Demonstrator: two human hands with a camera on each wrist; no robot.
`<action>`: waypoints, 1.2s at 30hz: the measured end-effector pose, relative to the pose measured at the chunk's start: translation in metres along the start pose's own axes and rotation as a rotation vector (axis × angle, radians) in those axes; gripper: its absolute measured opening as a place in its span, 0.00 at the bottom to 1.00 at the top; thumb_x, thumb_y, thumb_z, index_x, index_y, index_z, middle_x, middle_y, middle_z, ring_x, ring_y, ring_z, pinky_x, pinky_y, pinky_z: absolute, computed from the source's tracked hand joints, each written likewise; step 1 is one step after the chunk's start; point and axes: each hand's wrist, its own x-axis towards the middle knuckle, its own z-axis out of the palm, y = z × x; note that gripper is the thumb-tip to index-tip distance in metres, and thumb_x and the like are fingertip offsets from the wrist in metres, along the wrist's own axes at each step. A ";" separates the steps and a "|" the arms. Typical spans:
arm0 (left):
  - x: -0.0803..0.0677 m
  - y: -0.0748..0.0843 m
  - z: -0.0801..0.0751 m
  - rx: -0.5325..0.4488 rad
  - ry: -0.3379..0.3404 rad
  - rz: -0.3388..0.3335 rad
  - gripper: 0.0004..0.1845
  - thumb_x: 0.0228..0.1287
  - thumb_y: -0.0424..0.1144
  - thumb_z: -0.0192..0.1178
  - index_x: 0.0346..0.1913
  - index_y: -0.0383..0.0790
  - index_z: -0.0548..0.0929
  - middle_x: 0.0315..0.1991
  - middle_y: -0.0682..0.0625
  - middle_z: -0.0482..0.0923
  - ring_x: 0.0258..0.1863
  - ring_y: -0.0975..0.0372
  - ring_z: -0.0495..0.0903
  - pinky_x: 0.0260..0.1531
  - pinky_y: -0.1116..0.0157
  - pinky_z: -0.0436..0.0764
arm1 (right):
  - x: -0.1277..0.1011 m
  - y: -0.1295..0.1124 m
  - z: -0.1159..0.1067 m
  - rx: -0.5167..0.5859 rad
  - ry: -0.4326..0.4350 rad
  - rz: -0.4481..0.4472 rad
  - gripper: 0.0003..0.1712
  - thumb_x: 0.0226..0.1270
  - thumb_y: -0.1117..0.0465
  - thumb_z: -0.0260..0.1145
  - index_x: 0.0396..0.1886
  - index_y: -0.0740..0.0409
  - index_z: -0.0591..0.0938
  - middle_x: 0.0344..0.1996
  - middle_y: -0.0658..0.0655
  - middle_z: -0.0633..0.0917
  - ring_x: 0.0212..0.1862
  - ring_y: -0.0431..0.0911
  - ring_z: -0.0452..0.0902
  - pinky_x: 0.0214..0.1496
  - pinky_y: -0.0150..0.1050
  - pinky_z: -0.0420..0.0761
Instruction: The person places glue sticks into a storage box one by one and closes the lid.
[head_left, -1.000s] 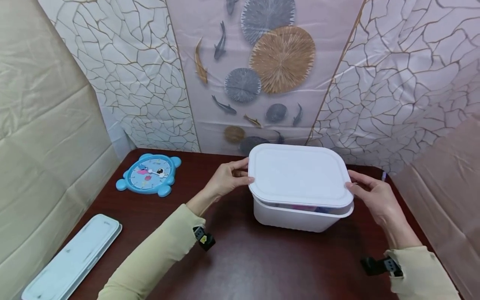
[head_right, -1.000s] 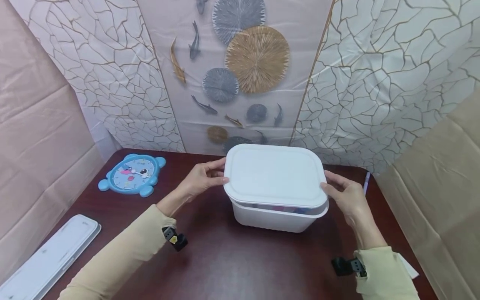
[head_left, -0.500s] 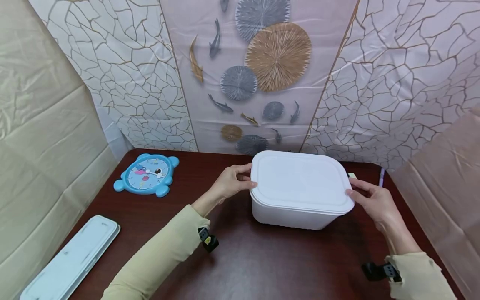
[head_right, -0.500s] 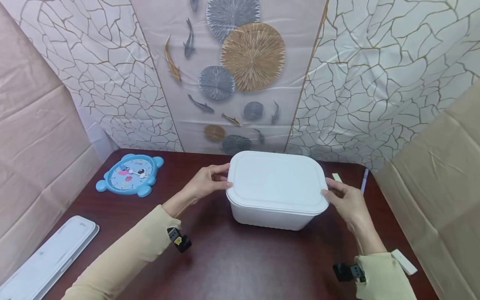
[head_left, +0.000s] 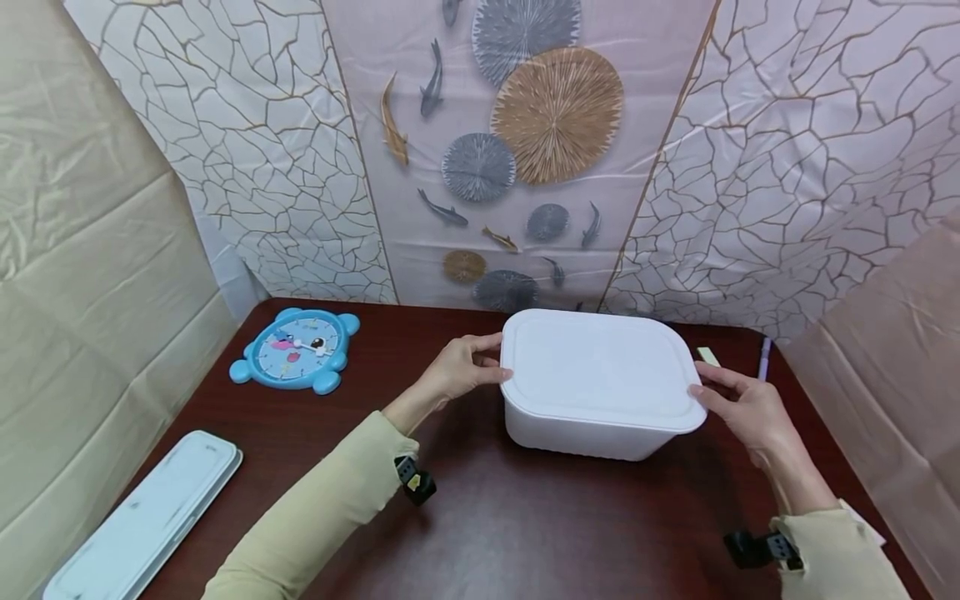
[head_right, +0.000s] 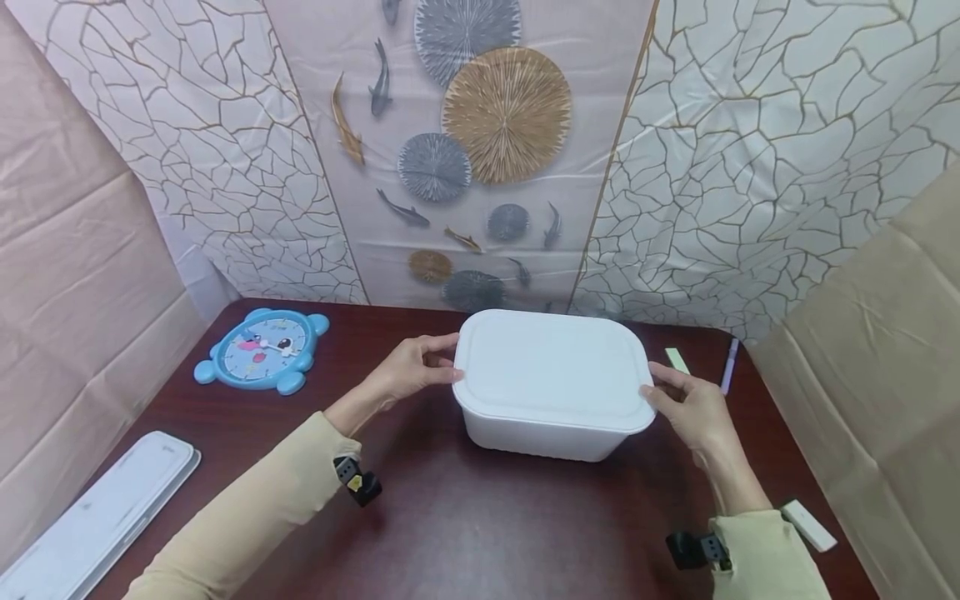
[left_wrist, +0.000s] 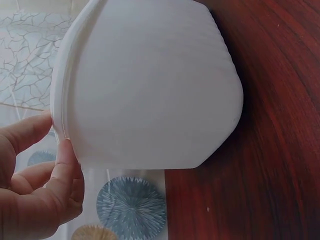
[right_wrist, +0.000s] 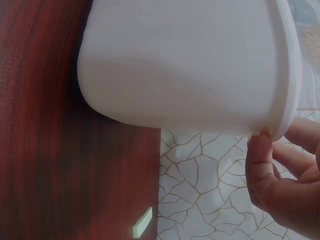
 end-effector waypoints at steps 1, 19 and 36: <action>0.000 0.000 0.000 -0.005 -0.001 -0.004 0.34 0.56 0.33 0.67 0.67 0.41 0.68 0.64 0.46 0.70 0.48 0.57 0.79 0.42 0.64 0.82 | 0.000 0.000 0.001 0.000 0.001 0.001 0.31 0.67 0.54 0.61 0.63 0.70 0.69 0.56 0.73 0.73 0.33 0.24 0.67 0.28 0.24 0.77; 0.000 -0.010 -0.012 -0.102 0.033 -0.091 0.35 0.57 0.31 0.66 0.68 0.42 0.66 0.54 0.43 0.77 0.46 0.61 0.78 0.43 0.65 0.82 | 0.003 -0.006 0.015 0.122 -0.020 0.035 0.33 0.65 0.53 0.63 0.64 0.68 0.69 0.43 0.44 0.79 0.37 0.24 0.68 0.35 0.21 0.76; -0.009 -0.022 -0.066 -0.100 0.037 -0.121 0.35 0.58 0.31 0.64 0.69 0.37 0.64 0.56 0.38 0.71 0.51 0.57 0.72 0.48 0.65 0.80 | 0.013 -0.039 0.055 0.256 -0.053 0.023 0.28 0.69 0.55 0.59 0.64 0.66 0.70 0.61 0.67 0.73 0.42 0.24 0.68 0.41 0.18 0.73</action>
